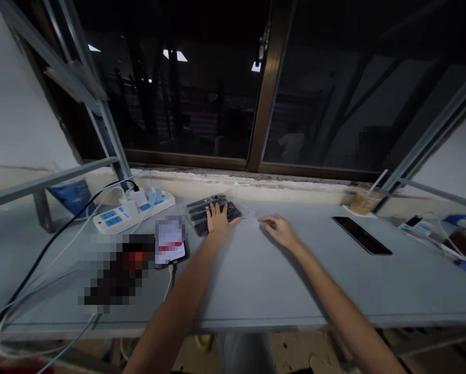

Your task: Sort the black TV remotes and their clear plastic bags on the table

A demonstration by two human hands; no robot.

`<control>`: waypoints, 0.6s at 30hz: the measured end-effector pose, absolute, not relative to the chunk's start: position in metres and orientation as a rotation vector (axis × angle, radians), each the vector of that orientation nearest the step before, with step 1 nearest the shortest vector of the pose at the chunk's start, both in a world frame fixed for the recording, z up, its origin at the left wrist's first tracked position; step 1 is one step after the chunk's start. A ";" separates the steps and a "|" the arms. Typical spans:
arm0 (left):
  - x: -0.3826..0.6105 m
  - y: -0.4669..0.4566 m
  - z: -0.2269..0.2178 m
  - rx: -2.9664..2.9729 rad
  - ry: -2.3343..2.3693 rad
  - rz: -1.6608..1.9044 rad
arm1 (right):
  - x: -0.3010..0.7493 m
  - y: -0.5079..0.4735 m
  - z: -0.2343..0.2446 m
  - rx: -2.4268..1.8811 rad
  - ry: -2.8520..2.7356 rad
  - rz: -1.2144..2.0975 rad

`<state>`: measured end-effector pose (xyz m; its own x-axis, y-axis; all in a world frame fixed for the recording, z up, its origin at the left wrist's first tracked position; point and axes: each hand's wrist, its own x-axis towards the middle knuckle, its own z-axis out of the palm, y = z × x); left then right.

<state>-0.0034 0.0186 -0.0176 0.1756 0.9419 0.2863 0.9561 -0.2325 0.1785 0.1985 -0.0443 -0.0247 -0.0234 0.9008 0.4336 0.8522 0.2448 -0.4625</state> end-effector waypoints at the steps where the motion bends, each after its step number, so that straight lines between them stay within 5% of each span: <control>1: -0.004 0.019 -0.017 -2.380 -1.910 -0.531 | 0.199 -0.044 -0.024 -1.602 -1.861 0.096; 18: 0.021 -0.016 -0.010 -2.849 -1.220 -0.583 | 0.214 -0.037 -0.026 -1.681 -1.603 0.292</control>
<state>0.0210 -0.0165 -0.0100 0.6325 0.7011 0.3291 0.6967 -0.7007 0.1538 0.2135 -0.0371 -0.0259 0.1780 0.9237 0.3391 0.7447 0.0988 -0.6600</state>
